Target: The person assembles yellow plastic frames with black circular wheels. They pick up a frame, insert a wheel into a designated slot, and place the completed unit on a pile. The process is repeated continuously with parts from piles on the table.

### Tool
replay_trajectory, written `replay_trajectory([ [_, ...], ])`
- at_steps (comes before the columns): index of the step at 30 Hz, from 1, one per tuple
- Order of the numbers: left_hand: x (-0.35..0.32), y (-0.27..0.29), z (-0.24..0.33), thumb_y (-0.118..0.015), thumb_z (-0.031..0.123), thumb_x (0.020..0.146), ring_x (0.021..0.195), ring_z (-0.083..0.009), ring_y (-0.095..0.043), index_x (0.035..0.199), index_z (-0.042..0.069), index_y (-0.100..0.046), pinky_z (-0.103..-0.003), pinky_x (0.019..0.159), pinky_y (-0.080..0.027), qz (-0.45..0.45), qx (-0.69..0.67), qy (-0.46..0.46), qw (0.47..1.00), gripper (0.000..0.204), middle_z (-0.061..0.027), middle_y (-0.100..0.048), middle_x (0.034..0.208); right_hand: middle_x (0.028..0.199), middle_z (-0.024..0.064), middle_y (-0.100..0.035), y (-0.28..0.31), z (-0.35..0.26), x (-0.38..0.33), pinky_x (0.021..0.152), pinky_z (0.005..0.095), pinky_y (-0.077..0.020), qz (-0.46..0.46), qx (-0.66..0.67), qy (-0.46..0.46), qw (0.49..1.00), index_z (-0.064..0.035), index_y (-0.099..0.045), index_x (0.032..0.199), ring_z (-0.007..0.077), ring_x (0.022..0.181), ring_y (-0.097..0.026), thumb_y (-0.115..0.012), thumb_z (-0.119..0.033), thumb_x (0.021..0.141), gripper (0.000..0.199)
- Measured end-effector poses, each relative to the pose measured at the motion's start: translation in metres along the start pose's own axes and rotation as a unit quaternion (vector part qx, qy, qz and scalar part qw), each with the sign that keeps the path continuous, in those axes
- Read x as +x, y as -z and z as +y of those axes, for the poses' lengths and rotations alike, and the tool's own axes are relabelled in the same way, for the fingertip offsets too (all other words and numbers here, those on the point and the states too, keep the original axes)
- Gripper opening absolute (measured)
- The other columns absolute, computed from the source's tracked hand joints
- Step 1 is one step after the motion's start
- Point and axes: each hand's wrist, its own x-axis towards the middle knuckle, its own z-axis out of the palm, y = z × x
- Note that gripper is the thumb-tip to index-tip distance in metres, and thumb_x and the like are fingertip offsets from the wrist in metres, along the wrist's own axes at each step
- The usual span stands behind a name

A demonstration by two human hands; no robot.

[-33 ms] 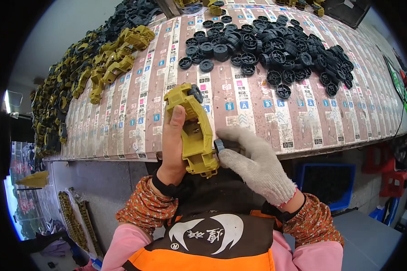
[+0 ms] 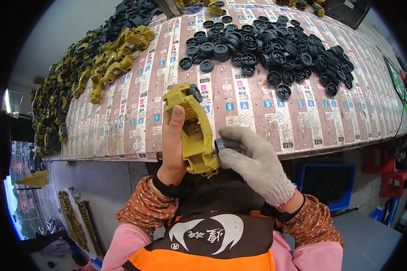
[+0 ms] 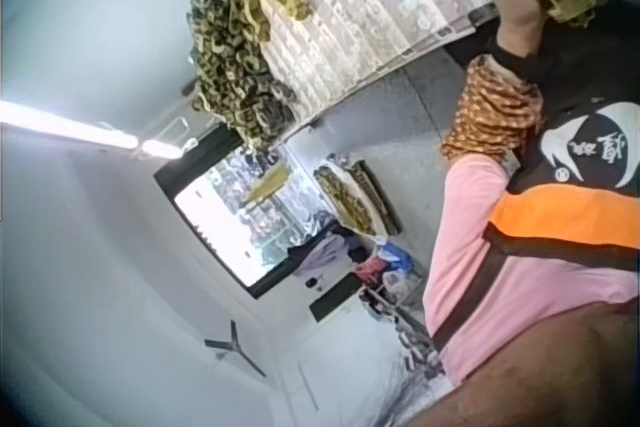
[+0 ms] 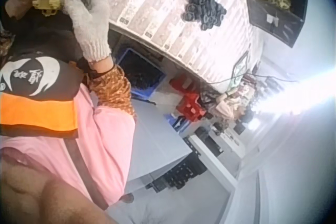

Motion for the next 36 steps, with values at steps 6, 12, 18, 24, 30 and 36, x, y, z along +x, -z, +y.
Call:
replay_trajectory([
  [6, -0.002, -0.004, -0.006, -0.072, 0.028, 0.105, 0.114, -0.0147, -0.064, 0.166, 0.011, -0.03, -0.032, 0.095, -0.058, 0.015, 0.067, -0.099, 0.993, 0.076, -0.0055, -0.06, 0.139, 0.109, 0.0109, -0.076, -0.016, 0.005, -0.012, 0.084, 0.0291, -0.0599, 0.071, -0.12, 0.068, 0.988, 0.0074, -0.064, 0.138, 0.0116, 0.096, -0.071, -0.064, -0.007, 0.105, 0.037],
  [12, -0.005, -0.014, 0.008, -0.078, 0.01, 0.099, 0.127, -0.0199, -0.062, 0.166, 0.008, -0.024, -0.036, 0.108, -0.051, 0.001, 0.122, -0.18, 0.976, 0.087, -0.0116, -0.057, 0.145, 0.104, 0.0266, -0.074, -0.012, 0.013, -0.009, 0.081, 0.0408, -0.0598, 0.016, -0.334, 0.249, 0.909, 0.0071, -0.055, 0.146, 0.0383, 0.087, -0.077, -0.062, 0.001, 0.089, 0.058],
  [18, 0.003, -0.014, 0.016, -0.075, 0.006, 0.1, 0.124, -0.021, -0.064, 0.167, 0.01, -0.022, -0.036, 0.107, -0.052, 0.03, 0.098, -0.23, 0.968, 0.085, -0.0121, -0.059, 0.141, 0.102, 0.0271, -0.074, -0.023, -0.023, 0.008, 0.082, 0.0457, -0.0597, -0.033, -0.368, 0.156, 0.916, 0.0065, -0.051, 0.148, 0.0439, 0.091, -0.075, -0.072, -0.011, 0.083, 0.07],
  [24, 0.034, -0.014, 0.017, -0.066, 0.008, 0.106, 0.129, -0.0207, -0.056, 0.166, 0.012, -0.018, -0.037, 0.111, -0.047, 0.122, 0.098, -0.226, 0.962, 0.077, -0.0118, -0.049, 0.148, 0.104, 0.0223, -0.074, -0.041, -0.066, 0.053, 0.078, 0.0425, -0.0599, -0.041, -0.423, 0.125, 0.897, 0.0045, -0.056, 0.137, 0.0306, 0.087, -0.077, -0.081, -0.025, 0.084, 0.066],
  [30, 0.079, 0.026, 0.072, -0.058, 0.028, 0.111, 0.119, -0.0155, -0.058, 0.166, 0.018, -0.028, -0.035, 0.1, -0.05, 0.081, 0.078, -0.02, 0.994, 0.064, -0.0061, -0.057, 0.137, 0.092, 0.0053, -0.068, -0.024, -0.126, 0.148, 0.056, 0.0263, -0.0558, -0.038, -0.154, -0.015, 0.987, -0.0008, -0.067, 0.118, 0.0137, 0.073, -0.067, -0.076, -0.037, 0.093, 0.045],
  [36, 0.14, 0.157, 0.13, -0.067, 0.014, 0.102, 0.104, -0.0116, -0.055, 0.131, 0.01, -0.065, -0.031, 0.093, -0.047, 0.184, 0.346, -0.193, 0.899, 0.03, -0.0014, -0.06, 0.118, 0.101, 0.0067, -0.067, 0.011, -0.189, 0.276, 0.063, 0.0254, -0.0589, 0.04, -0.179, 0.057, 0.981, -0.0031, -0.073, 0.12, 0.0132, 0.082, -0.067, -0.064, -0.035, 0.104, 0.037],
])
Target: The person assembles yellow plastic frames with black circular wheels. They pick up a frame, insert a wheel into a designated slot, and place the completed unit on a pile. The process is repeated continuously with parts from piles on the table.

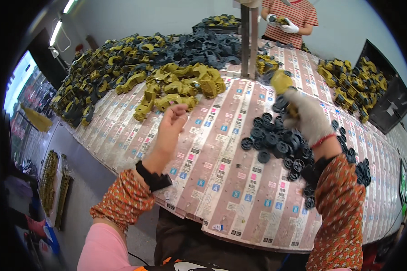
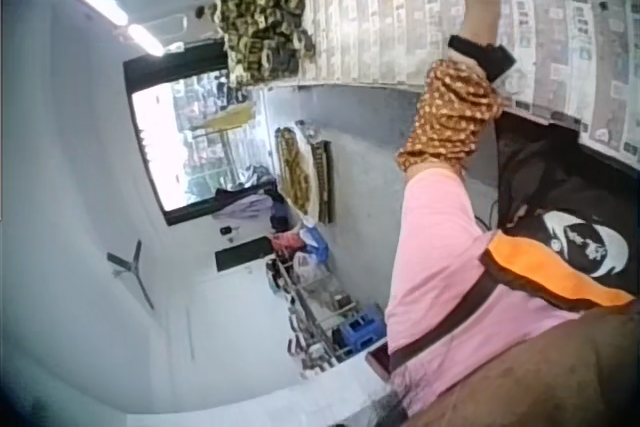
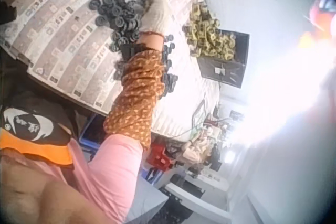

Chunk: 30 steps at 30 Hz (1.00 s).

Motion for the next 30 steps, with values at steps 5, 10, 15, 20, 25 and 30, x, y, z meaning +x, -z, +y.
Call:
replay_trajectory([
  [5, 0.1, 0.066, -0.013, -0.073, 0.02, 0.097, 0.112, -0.0291, -0.059, 0.126, 0.008, -0.067, -0.043, 0.101, -0.046, 0.117, 0.328, -0.212, 0.913, 0.032, -0.0123, -0.066, 0.12, 0.121, 0.0098, -0.062, 0.009, -0.014, 0.068, 0.077, 0.0285, -0.0571, 0.036, 0.062, 0.165, 0.984, 0.0056, -0.044, 0.151, 0.0164, 0.093, -0.063, -0.069, -0.031, 0.103, 0.065],
  [10, 0.176, 0.11, -0.036, -0.068, 0.045, 0.1, 0.143, -0.0435, -0.044, 0.14, 0.022, -0.063, -0.061, 0.116, -0.035, 0.137, 0.476, -0.149, 0.856, 0.047, -0.0186, -0.055, 0.148, 0.136, 0.0179, -0.061, -0.029, -0.01, 0.02, 0.084, 0.0308, -0.0551, 0.049, -0.099, 0.151, 0.982, 0.0133, -0.039, 0.156, 0.0192, 0.102, -0.062, -0.071, -0.032, 0.097, 0.081],
  [15, 0.224, 0.201, -0.071, -0.056, 0.067, 0.1, 0.157, -0.0495, -0.027, 0.159, 0.024, -0.049, -0.071, 0.123, -0.02, 0.124, 0.543, 0.004, 0.831, 0.073, -0.0239, -0.045, 0.163, 0.128, 0.0273, -0.07, -0.045, 0.021, 0.014, 0.098, 0.0437, -0.0545, -0.003, -0.395, 0.155, 0.905, 0.0031, -0.056, 0.144, 0.0354, 0.114, -0.071, -0.071, -0.039, 0.094, 0.068],
  [20, 0.249, 0.232, -0.092, -0.053, 0.069, 0.1, 0.151, -0.0424, -0.042, 0.16, 0.019, -0.05, -0.056, 0.125, -0.027, 0.038, 0.435, 0.036, 0.899, 0.079, -0.025, -0.051, 0.159, 0.133, 0.0284, -0.068, -0.067, 0.014, 0.033, 0.105, 0.0443, -0.0523, -0.013, -0.419, 0.163, 0.893, 0.001, -0.059, 0.143, 0.0399, 0.123, -0.068, -0.066, -0.046, 0.096, 0.067],
  [25, 0.248, 0.177, -0.096, -0.061, 0.062, 0.1, 0.149, -0.0371, -0.048, 0.161, 0.001, -0.043, -0.043, 0.123, -0.036, -0.064, 0.282, 0.004, 0.957, 0.088, -0.0241, -0.05, 0.161, 0.151, 0.0302, -0.057, -0.101, 0.014, 0.108, 0.119, 0.0434, -0.0409, -0.007, -0.399, 0.208, 0.893, 0.0043, -0.05, 0.152, 0.0402, 0.143, -0.054, -0.057, -0.053, 0.101, 0.077],
  [30, 0.245, 0.173, -0.098, -0.066, 0.06, 0.098, 0.141, -0.039, -0.055, 0.149, 0.007, -0.06, -0.045, 0.117, -0.043, -0.174, 0.262, -0.009, 0.949, 0.073, -0.0233, -0.056, 0.155, 0.159, 0.0237, -0.053, -0.158, 0.028, 0.174, 0.123, 0.0373, -0.0341, -0.026, -0.254, 0.219, 0.942, 0.0044, -0.047, 0.156, 0.0325, 0.149, -0.049, -0.052, -0.058, 0.106, 0.08],
])
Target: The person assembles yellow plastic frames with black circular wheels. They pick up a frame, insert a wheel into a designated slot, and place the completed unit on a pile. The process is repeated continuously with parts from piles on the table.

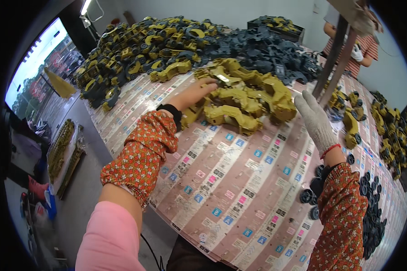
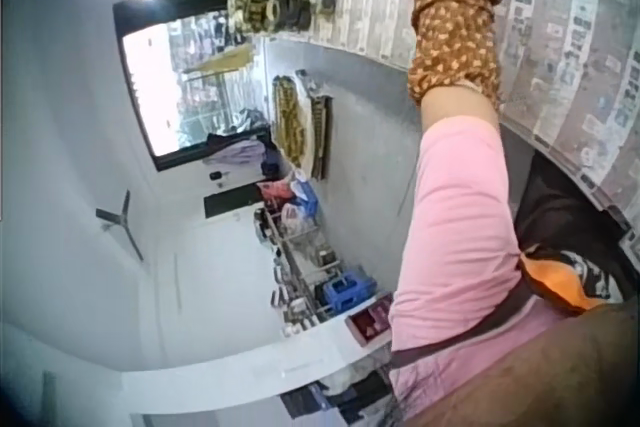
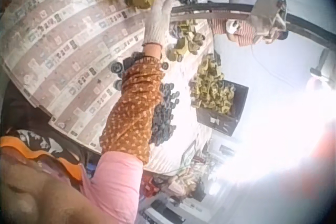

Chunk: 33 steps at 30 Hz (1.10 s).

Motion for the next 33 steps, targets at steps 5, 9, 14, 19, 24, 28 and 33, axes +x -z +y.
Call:
replay_trajectory([
  [5, -0.035, -0.012, 0.012, -0.067, 0.055, 0.096, 0.133, -0.0472, -0.057, 0.146, 0.015, -0.064, -0.045, 0.115, -0.045, 0.017, 0.103, 0.064, 0.992, 0.064, -0.0353, -0.05, 0.148, 0.152, 0.0148, -0.06, -0.043, -0.012, 0.003, 0.119, 0.0326, -0.037, -0.044, 0.063, -0.02, 0.997, -0.0002, -0.054, 0.152, 0.024, 0.141, -0.054, -0.053, -0.051, 0.109, 0.066],
  [9, -0.064, -0.017, 0.043, -0.067, 0.057, 0.095, 0.14, -0.0498, -0.051, 0.149, 0.012, -0.062, -0.045, 0.12, -0.041, 0.003, 0.105, 0.049, 0.993, 0.07, -0.0358, -0.04, 0.155, 0.126, 0.0062, -0.068, -0.032, -0.025, -0.021, 0.101, 0.0294, -0.045, -0.086, 0.104, -0.061, 0.989, -0.0002, -0.061, 0.14, 0.0153, 0.115, -0.06, -0.055, -0.049, 0.108, 0.059],
  [14, -0.097, -0.039, 0.05, -0.065, 0.059, 0.1, 0.159, -0.052, -0.022, 0.157, 0.015, -0.052, -0.048, 0.129, -0.025, -0.17, 0.165, 0.003, 0.971, 0.073, -0.0409, -0.016, 0.17, 0.106, 0.0042, -0.065, -0.016, -0.05, -0.076, 0.083, 0.0291, -0.048, -0.175, 0.078, -0.117, 0.975, 0.0007, -0.061, 0.132, 0.0132, 0.094, -0.058, -0.056, -0.039, 0.106, 0.047],
  [19, -0.109, -0.033, 0.123, -0.068, 0.053, 0.101, 0.133, -0.0381, -0.058, 0.138, 0.013, -0.069, -0.041, 0.113, -0.045, -0.28, 0.028, -0.007, 0.96, 0.055, -0.0232, -0.059, 0.146, 0.133, 0.0202, -0.064, 0.015, -0.101, -0.136, 0.1, 0.0371, -0.0533, -0.243, -0.031, -0.147, 0.958, -0.0021, -0.053, 0.148, 0.027, 0.118, -0.065, -0.065, -0.026, 0.096, 0.058],
  [24, -0.029, -0.025, 0.13, -0.065, 0.052, 0.101, 0.079, -0.0304, -0.07, 0.108, 0.006, -0.077, -0.044, 0.072, -0.054, -0.067, 0.178, -0.089, 0.978, 0.048, -0.0171, -0.073, 0.091, 0.144, 0.0313, -0.057, 0.026, -0.083, -0.169, 0.109, 0.0469, -0.0502, -0.149, -0.214, 0.066, 0.963, -0.0046, -0.057, 0.144, 0.0464, 0.134, -0.059, -0.07, -0.016, 0.089, 0.057],
  [28, 0.07, 0.004, 0.069, -0.065, 0.062, 0.096, 0.14, -0.0472, -0.048, 0.142, 0.024, -0.067, -0.055, 0.115, -0.042, 0.06, 0.242, -0.095, 0.964, 0.06, -0.0233, -0.057, 0.149, 0.151, 0.0338, -0.051, 0.023, -0.103, -0.181, 0.115, 0.0475, -0.046, -0.137, -0.234, 0.083, 0.959, -0.003, -0.057, 0.144, 0.0502, 0.139, -0.053, -0.069, -0.011, 0.087, 0.058],
  [33, 0.121, 0.025, 0.0, -0.045, 0.087, 0.095, 0.156, -0.0502, -0.031, 0.165, 0.036, -0.039, -0.063, 0.126, -0.025, -0.001, 0.222, 0.022, 0.975, 0.087, -0.0278, -0.031, 0.171, 0.161, 0.0351, -0.04, 0.015, -0.096, -0.194, 0.11, 0.0457, -0.0509, -0.17, -0.242, 0.085, 0.952, -0.0043, -0.054, 0.147, 0.0511, 0.139, -0.054, -0.072, -0.02, 0.09, 0.062],
])
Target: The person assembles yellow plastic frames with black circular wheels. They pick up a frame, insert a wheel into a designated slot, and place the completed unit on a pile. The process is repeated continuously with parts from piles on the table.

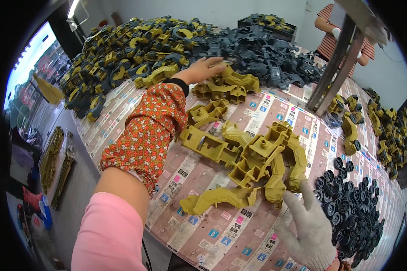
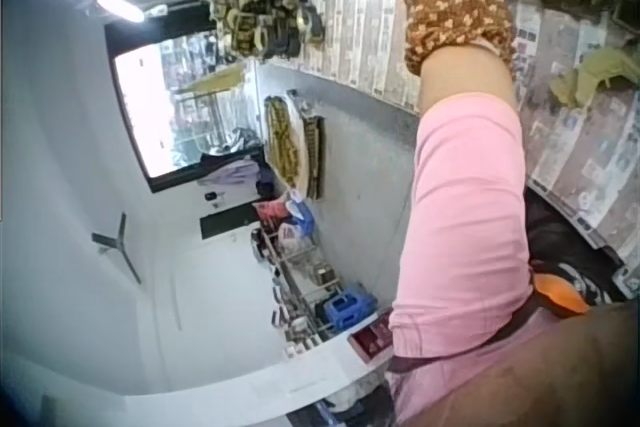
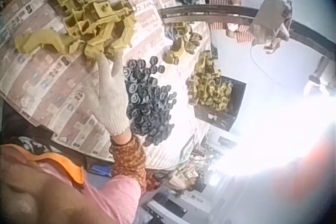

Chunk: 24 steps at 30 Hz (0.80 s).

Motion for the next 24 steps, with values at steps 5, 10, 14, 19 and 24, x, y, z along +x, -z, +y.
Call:
replay_trajectory([
  [5, 0.003, -0.037, -0.007, -0.075, 0.069, 0.088, 0.137, -0.0397, -0.058, 0.155, 0.013, -0.049, -0.046, 0.113, -0.047, 0.026, -0.153, -0.065, 0.986, 0.091, -0.0254, -0.058, 0.149, 0.164, 0.0385, -0.032, -0.013, 0.009, 0.0, 0.11, 0.0509, -0.0494, -0.003, -0.022, 0.008, 1.0, -0.0057, -0.053, 0.149, 0.0549, 0.138, -0.052, -0.077, -0.023, 0.083, 0.072],
  [10, -0.034, -0.041, 0.037, -0.077, 0.073, 0.082, 0.13, -0.0406, -0.061, 0.14, 0.006, -0.06, -0.049, 0.109, -0.047, -0.049, -0.123, -0.123, 0.984, 0.09, -0.0236, -0.068, 0.133, 0.164, 0.0375, -0.034, -0.025, 0.015, 0.0, 0.113, 0.0524, -0.0458, 0.022, -0.019, -0.015, 0.999, -0.0034, -0.054, 0.147, 0.0559, 0.139, -0.05, -0.074, -0.015, 0.079, 0.072],
  [14, -0.105, -0.043, 0.084, -0.073, 0.072, 0.087, 0.126, -0.0422, -0.062, 0.143, 0.006, -0.058, -0.051, 0.112, -0.043, -0.086, -0.076, -0.189, 0.975, 0.088, -0.0238, -0.068, 0.133, 0.166, 0.0335, -0.034, -0.038, 0.031, -0.011, 0.124, 0.0496, -0.0333, 0.075, 0.1, -0.017, 0.992, 0.0043, -0.054, 0.144, 0.0484, 0.151, -0.04, -0.058, -0.009, 0.083, 0.062],
  [19, -0.139, 0.016, 0.101, -0.071, 0.056, 0.097, 0.113, -0.0282, -0.07, 0.153, 0.014, -0.053, -0.038, 0.097, -0.056, -0.263, -0.294, -0.13, 0.91, 0.072, -0.0142, -0.071, 0.129, 0.168, 0.0305, -0.033, -0.043, 0.039, -0.016, 0.129, 0.0478, -0.0248, 0.085, 0.181, -0.055, 0.978, 0.0071, -0.052, 0.143, 0.0426, 0.157, -0.033, -0.049, -0.01, 0.088, 0.057],
  [24, -0.068, 0.035, -0.033, -0.073, 0.037, 0.096, 0.111, -0.0322, -0.072, 0.13, 0.01, -0.07, -0.044, 0.099, -0.056, 0.206, -0.011, -0.037, 0.978, 0.043, -0.0142, -0.074, 0.123, 0.168, 0.03, -0.033, -0.039, 0.033, -0.014, 0.129, 0.048, -0.0252, 0.08, 0.161, -0.055, 0.982, 0.0059, -0.052, 0.142, 0.0418, 0.157, -0.033, -0.053, -0.015, 0.092, 0.054],
])
